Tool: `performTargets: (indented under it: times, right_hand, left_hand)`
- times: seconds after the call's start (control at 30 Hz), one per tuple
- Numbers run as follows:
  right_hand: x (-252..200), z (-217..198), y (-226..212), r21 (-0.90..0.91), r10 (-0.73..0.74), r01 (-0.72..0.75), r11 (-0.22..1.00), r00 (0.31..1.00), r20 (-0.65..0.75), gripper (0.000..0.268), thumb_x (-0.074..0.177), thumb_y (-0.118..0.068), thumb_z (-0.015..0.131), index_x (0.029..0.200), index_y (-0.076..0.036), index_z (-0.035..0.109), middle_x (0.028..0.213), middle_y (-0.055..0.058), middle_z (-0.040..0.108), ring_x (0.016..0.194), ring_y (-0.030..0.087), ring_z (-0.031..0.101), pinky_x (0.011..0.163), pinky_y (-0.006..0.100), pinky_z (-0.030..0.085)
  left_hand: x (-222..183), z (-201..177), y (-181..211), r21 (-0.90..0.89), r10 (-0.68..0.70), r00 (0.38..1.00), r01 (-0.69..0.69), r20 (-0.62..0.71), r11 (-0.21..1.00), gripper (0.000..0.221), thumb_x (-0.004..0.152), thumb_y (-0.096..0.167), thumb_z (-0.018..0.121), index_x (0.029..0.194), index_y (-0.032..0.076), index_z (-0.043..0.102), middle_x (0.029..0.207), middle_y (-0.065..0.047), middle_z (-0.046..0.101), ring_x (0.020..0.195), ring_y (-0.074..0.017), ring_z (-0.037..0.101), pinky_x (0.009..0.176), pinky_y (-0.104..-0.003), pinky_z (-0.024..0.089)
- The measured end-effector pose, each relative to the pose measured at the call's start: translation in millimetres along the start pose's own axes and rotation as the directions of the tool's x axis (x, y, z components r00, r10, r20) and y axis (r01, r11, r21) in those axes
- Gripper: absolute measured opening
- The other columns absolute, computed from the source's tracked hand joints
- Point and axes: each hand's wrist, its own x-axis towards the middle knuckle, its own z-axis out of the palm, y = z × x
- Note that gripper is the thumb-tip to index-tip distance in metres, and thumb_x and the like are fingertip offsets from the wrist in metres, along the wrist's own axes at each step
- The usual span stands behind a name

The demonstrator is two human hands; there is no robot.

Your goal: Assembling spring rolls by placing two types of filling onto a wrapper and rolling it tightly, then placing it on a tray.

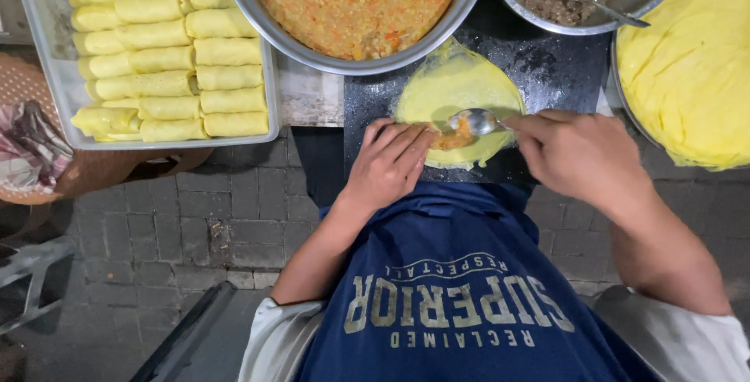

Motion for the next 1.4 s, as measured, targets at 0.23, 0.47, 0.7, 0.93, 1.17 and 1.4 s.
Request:
performTargets:
  times: [0.23,0.47,0.7,0.93,1.17,1.4]
  right_hand:
    - [10.2,-32.9,19.8,0.406,0.009,0.055,0.912,0.988,-0.153,0.023,0.101,-0.006,0.058,0.118,-0.004,0.074,0.076,0.006,0.063,0.048,0.016,0.054,0.039,0.029,0.042]
    - [87.2,-35.9,-9.2,0.183,0.134,-0.073,0.980,0.930,-0.344,0.027,0.104,-0.022,0.060,0.126,-0.017,0.073,0.098,0.008,0.066,0.081,0.031,0.064,0.060,0.045,0.049]
    - [137.5,-13.1,-46.6,-0.009,0.069,-0.077,0.997,0.939,-0.338,0.009,0.094,-0.012,0.055,0.098,-0.016,0.063,0.071,0.001,0.057,0.057,0.022,0.060,0.044,0.039,0.046]
    - [120.7,-17.9,-54.5,0.025,0.065,-0.061,0.998,0.856,-0.514,0.015,0.090,-0.029,0.061,0.090,-0.015,0.067,0.081,0.004,0.057,0.073,0.028,0.066,0.059,0.040,0.052]
    - [76.4,-60.9,62.2,0.103,0.402,-0.388,0.916,0.882,-0.245,0.038,0.115,-0.024,0.054,0.081,-0.014,0.066,0.062,-0.002,0.051,0.050,0.015,0.049,0.042,0.027,0.045]
    - [106.1,-62.6,86.0,-0.109,0.519,-0.529,0.841,0.737,0.433,0.025,0.103,-0.011,0.044,0.106,-0.006,0.068,0.098,0.017,0.071,0.086,0.035,0.070,0.075,0.047,0.058]
  left_hand:
    - [-4.0,19.7,-3.8,-0.102,0.098,0.994,-0.103,-0.053,0.989,0.020,0.096,0.009,0.072,0.112,-0.001,0.065,0.117,-0.015,0.067,0.104,-0.0309,0.062,0.086,-0.043,0.049]
    - [2.8,16.9,-2.1,-0.106,0.108,0.993,-0.112,-0.048,0.988,0.014,0.096,0.003,0.071,0.109,0.004,0.068,0.115,-0.010,0.069,0.100,-0.0277,0.061,0.081,-0.039,0.046]
    - [12.3,32.7,3.8,0.023,0.154,0.988,-0.154,-0.008,0.988,0.023,0.103,0.023,0.058,0.117,0.007,0.064,0.116,-0.008,0.064,0.103,-0.0279,0.061,0.086,-0.041,0.048]
    - [3.0,58.0,-1.1,-0.156,0.140,0.986,-0.153,-0.094,0.976,0.017,0.098,0.016,0.061,0.106,0.006,0.072,0.101,-0.010,0.068,0.093,-0.0287,0.064,0.079,-0.037,0.053]
    - [16.2,26.8,2.0,-0.169,0.175,0.984,-0.165,0.044,0.972,0.031,0.097,0.011,0.068,0.123,-0.005,0.060,0.127,-0.020,0.062,0.113,-0.0329,0.063,0.100,-0.045,0.055]
    - [14.3,34.6,-7.5,-0.205,0.162,0.986,-0.150,0.045,0.967,0.030,0.091,0.002,0.075,0.119,0.000,0.066,0.116,-0.012,0.068,0.101,-0.0272,0.062,0.083,-0.040,0.053]
